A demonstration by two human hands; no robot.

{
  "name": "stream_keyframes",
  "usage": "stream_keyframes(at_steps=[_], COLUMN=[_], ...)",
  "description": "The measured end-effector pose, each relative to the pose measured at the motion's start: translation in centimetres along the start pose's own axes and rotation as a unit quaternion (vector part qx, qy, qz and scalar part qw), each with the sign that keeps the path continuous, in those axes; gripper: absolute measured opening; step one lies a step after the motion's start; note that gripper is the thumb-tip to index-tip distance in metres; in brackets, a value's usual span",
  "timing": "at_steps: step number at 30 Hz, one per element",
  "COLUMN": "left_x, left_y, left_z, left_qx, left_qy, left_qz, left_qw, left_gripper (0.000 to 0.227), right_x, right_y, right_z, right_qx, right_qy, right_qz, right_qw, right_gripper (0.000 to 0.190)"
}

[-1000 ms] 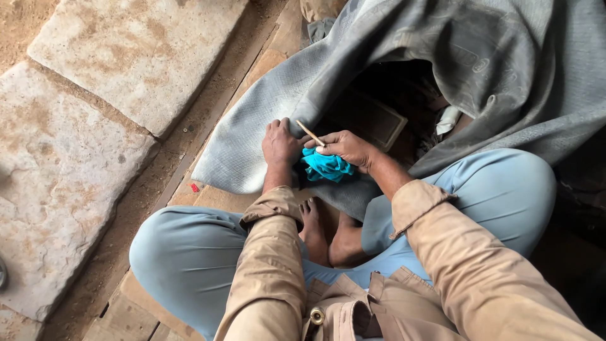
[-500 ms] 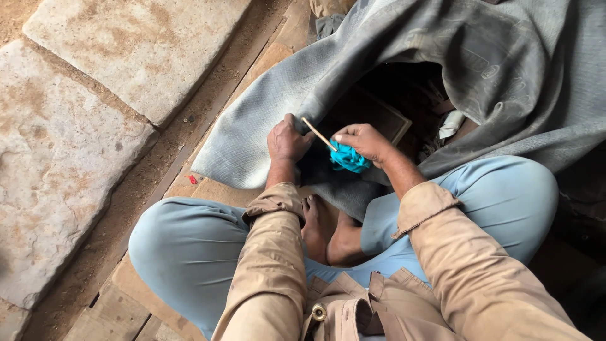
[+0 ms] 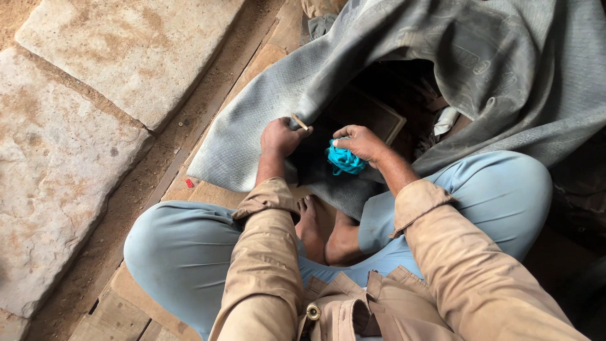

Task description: Repairing a vehicle inner tube by manipulating the valve core, cleaning the surface with a cloth, and using a mechanical press.

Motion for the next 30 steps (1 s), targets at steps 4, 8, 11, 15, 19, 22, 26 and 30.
stream_keyframes(at_steps=[4,8,11,15,19,22,26,30], left_x=[0.2,0.0,1.0,4.1,5.2,3.8,2.2,1.0], left_y=[-0.5,0.1,-0.3,-1.6,-0.9,0.9,2.7,4.6], left_z=[-0.6,-0.1,-0.4,-1.8,-1.4,0.0,1.7,2.4], left_qx=[-0.012,-0.012,-0.014,-0.001,0.012,-0.02,0.036,-0.019], left_qy=[-0.019,-0.016,0.044,0.149,0.186,0.191,0.376,0.234], left_qz=[0.011,0.011,0.025,-0.008,-0.017,-0.018,-0.137,-0.096], left_qw=[1.0,1.0,0.999,0.989,0.982,0.981,0.916,0.967], left_gripper=[0.061,0.06,0.06,0.063,0.072,0.064,0.064,0.043], right_x=[-0.1,0.2,0.1,-0.5,0.1,0.7,-1.0,-3.2], right_y=[1.3,0.7,0.3,3.2,2.0,-0.8,4.1,5.6], right_z=[-1.4,-0.9,-0.7,-4.0,-3.6,-1.0,-8.2,-9.7], right_qx=[-0.036,-0.031,-0.015,-0.151,-0.387,-0.374,-0.254,-0.104], right_qy=[-0.042,-0.067,-0.018,0.081,0.217,0.28,0.079,-0.065], right_qz=[-0.003,0.0,-0.053,-0.115,-0.114,-0.009,0.183,0.438], right_qw=[0.998,0.997,0.998,0.978,0.889,0.884,0.947,0.891], right_gripper=[0.048,0.04,0.031,0.023,0.016,0.016,0.025,0.027])
Point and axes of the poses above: each hand's wrist, its own z-axis away from the middle knuckle, its own x-axis out of the palm, y = z × x, the point moved 1 cm from there along -z, towards the middle knuckle, and after that the axes turned 7 degrees about x, right-handed, at the moved point
